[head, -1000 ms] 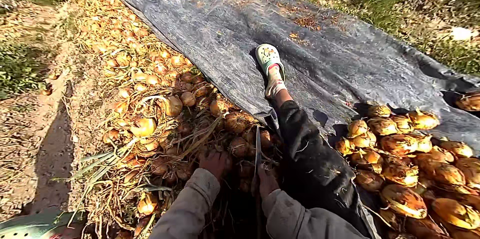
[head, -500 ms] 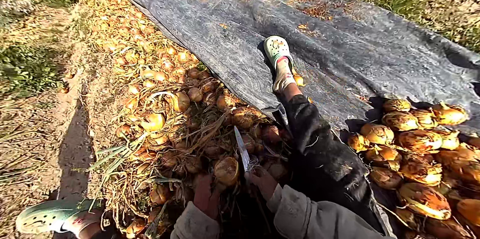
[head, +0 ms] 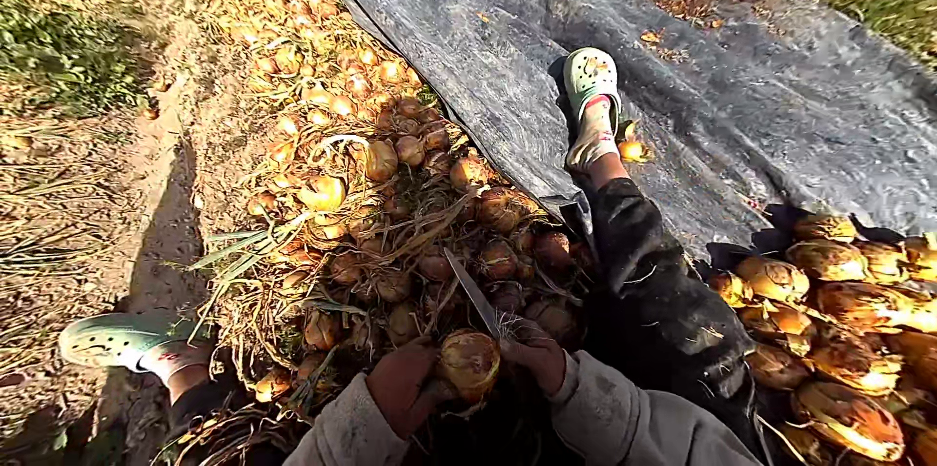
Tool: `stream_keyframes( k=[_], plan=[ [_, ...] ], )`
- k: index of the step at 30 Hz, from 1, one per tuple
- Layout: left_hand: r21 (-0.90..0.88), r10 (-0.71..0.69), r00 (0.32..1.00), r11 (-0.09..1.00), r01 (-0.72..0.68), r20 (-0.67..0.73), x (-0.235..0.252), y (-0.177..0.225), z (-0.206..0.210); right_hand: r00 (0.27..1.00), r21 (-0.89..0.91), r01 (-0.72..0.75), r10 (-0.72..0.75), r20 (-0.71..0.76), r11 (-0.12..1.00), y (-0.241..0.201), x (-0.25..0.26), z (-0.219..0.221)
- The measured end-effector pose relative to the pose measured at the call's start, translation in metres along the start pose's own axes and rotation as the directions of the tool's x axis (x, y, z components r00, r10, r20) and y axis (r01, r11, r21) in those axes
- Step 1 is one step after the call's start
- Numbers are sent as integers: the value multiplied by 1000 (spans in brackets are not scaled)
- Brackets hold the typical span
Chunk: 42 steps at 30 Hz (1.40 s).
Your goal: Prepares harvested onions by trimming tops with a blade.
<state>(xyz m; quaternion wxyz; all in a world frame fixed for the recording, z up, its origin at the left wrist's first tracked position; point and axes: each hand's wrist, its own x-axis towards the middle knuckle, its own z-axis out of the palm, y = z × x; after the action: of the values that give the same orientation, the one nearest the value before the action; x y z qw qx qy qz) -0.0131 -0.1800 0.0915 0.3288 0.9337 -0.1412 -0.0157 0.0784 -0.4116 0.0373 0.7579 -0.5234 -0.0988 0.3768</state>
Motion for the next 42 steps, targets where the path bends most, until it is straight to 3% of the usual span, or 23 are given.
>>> stream_keyframes(
  k=[4,7,13,17,19,21,23,25,29,32,35,36,38,39,40,41,42],
  plan=[
    [10,-106,990,994,106,97,-19,7,-7,977,-20,-200,200,68,980,-11,-4,10],
    [8,-154,987,988,154,46,-32,10,-1,926,-82,-366,371,64,927,-19,-4,18],
    [192,-271,959,940,281,-80,-33,18,12,867,-45,-497,495,-49,866,-19,1,27],
    [165,-395,842,863,477,-368,-7,13,0,843,-69,-533,522,-132,843,-13,1,27],
    [225,-279,812,869,441,-514,6,12,-2,812,-142,-582,562,-159,801,-12,7,25],
    [338,-91,826,883,325,-557,16,12,9,817,-174,-577,566,-111,798,-12,8,24],
    [434,29,890,880,193,-454,20,15,28,855,-123,-518,514,-63,846,-9,7,25],
    [473,48,952,875,107,-303,16,24,52,862,10,-498,495,-110,867,-2,6,24],
    [461,-9,971,879,120,-237,10,30,84,831,208,-451,493,-257,868,8,1,32],
    [391,-64,974,909,146,-216,32,37,80,881,124,-350,371,-294,929,-10,0,27],
    [320,111,966,947,-32,-232,83,45,60,901,-76,-46,9,-434,996,-33,-2,12],
    [320,211,941,940,-121,-263,104,51,53,866,-154,103,-165,-473,983,-41,-3,4],
    [329,303,909,922,-204,-285,146,70,38,703,-383,387,-537,-465,839,-55,-2,-20],
    [305,213,946,943,-133,-246,162,82,27,615,-455,430,-622,-485,780,-66,-4,-30],
    [270,1,992,962,34,-130,178,92,11,528,-513,407,-653,-543,756,-81,-6,-38],
    [250,-226,974,943,218,6,194,93,-3,482,-538,389,-663,-573,748,-96,-12,-48],
    [252,-362,927,911,327,103,205,85,-10,462,-548,381,-667,-584,744,-109,-19,-57]
  ],
)
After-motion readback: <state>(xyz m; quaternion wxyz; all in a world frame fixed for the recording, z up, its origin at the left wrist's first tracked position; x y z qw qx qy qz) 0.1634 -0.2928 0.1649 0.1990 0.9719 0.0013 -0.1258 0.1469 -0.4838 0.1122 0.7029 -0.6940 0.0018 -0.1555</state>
